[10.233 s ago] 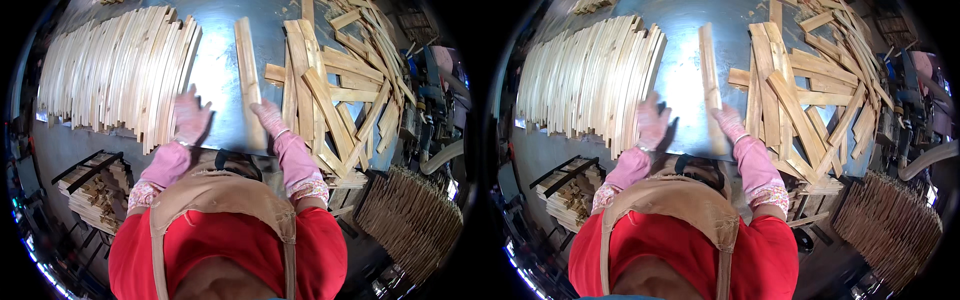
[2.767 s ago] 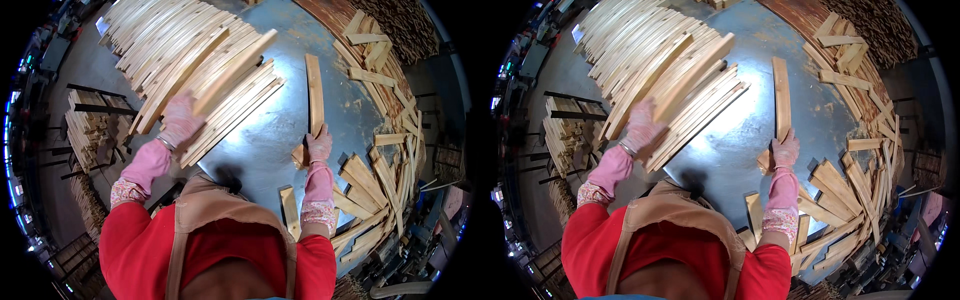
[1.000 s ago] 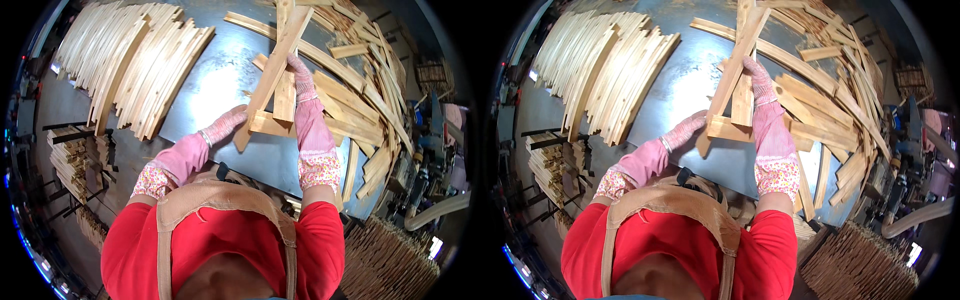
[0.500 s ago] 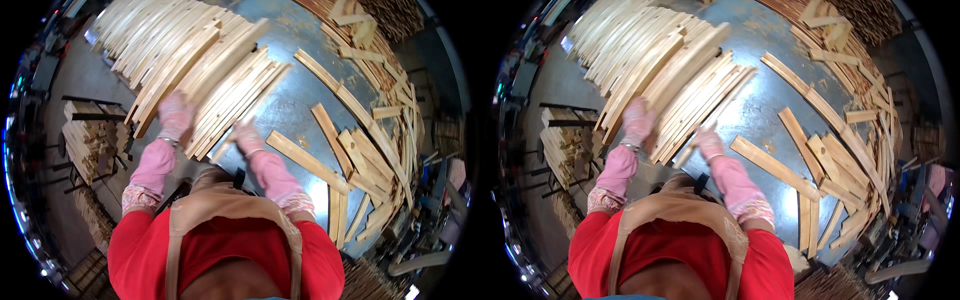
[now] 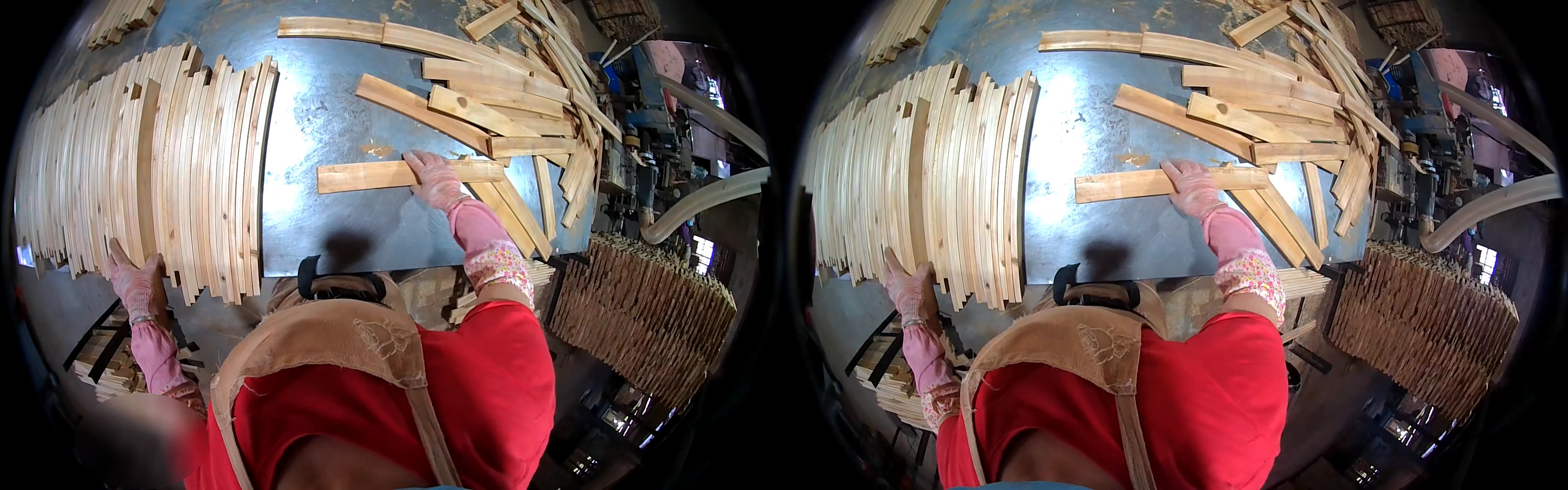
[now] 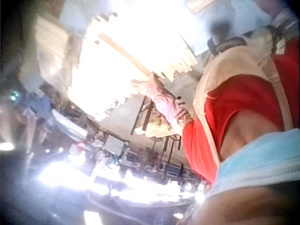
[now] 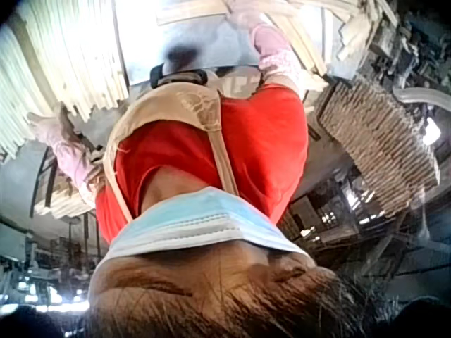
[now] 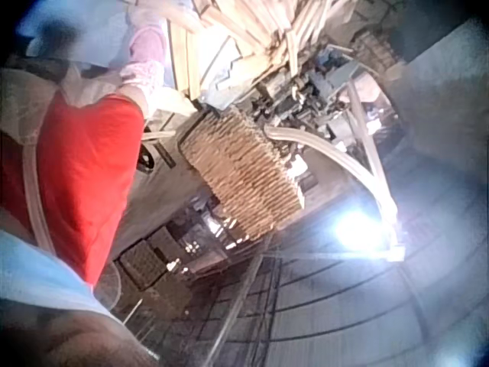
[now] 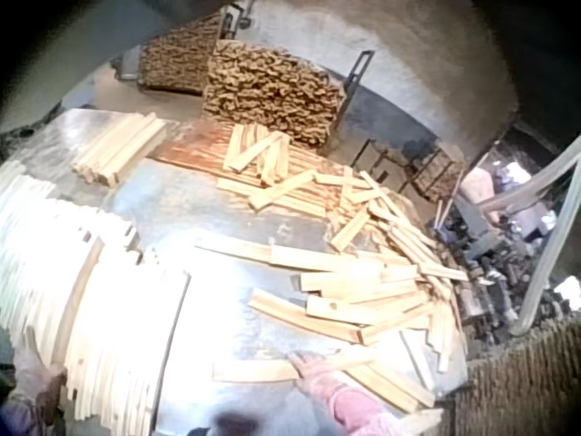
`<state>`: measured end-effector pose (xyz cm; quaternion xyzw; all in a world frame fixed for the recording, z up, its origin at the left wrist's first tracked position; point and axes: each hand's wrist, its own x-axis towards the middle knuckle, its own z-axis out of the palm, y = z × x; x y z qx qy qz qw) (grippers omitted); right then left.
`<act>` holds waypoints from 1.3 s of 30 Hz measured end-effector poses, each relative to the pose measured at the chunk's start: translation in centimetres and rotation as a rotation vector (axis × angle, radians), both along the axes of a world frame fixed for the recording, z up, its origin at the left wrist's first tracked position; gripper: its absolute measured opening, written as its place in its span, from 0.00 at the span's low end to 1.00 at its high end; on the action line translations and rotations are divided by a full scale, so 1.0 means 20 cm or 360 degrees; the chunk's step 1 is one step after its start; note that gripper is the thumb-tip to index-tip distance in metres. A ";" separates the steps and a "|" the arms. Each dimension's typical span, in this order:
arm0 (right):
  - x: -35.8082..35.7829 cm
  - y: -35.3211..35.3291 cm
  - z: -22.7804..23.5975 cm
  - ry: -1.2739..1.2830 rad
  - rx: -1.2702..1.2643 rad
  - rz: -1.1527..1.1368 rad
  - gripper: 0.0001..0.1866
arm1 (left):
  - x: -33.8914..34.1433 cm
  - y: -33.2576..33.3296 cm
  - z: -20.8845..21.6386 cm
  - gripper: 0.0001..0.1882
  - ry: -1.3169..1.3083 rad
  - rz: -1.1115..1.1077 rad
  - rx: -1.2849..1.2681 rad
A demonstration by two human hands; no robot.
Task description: The person sorts and stacks thin wooden planks on a metal workbench. They pick up planks from a scattered pile, align them, and place them into a neat stack, occasionally moving the stack to a nearby rack.
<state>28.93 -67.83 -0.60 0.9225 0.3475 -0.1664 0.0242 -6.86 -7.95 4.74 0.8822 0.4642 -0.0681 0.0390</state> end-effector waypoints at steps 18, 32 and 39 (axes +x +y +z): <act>-0.06 1.22 -0.16 0.2107 0.2131 -0.1825 0.33 | 0.08 -0.10 0.16 0.62 0.0052 -0.0002 -0.0020; -0.34 0.02 -0.08 0.0396 0.0634 -0.0709 0.43 | 0.01 -0.16 -0.02 0.54 0.0078 -0.0083 0.0382; -0.22 -2.17 -0.23 -0.0554 -0.0192 -0.1523 0.48 | 0.68 -1.31 0.09 0.41 -0.0842 -0.0692 -0.0208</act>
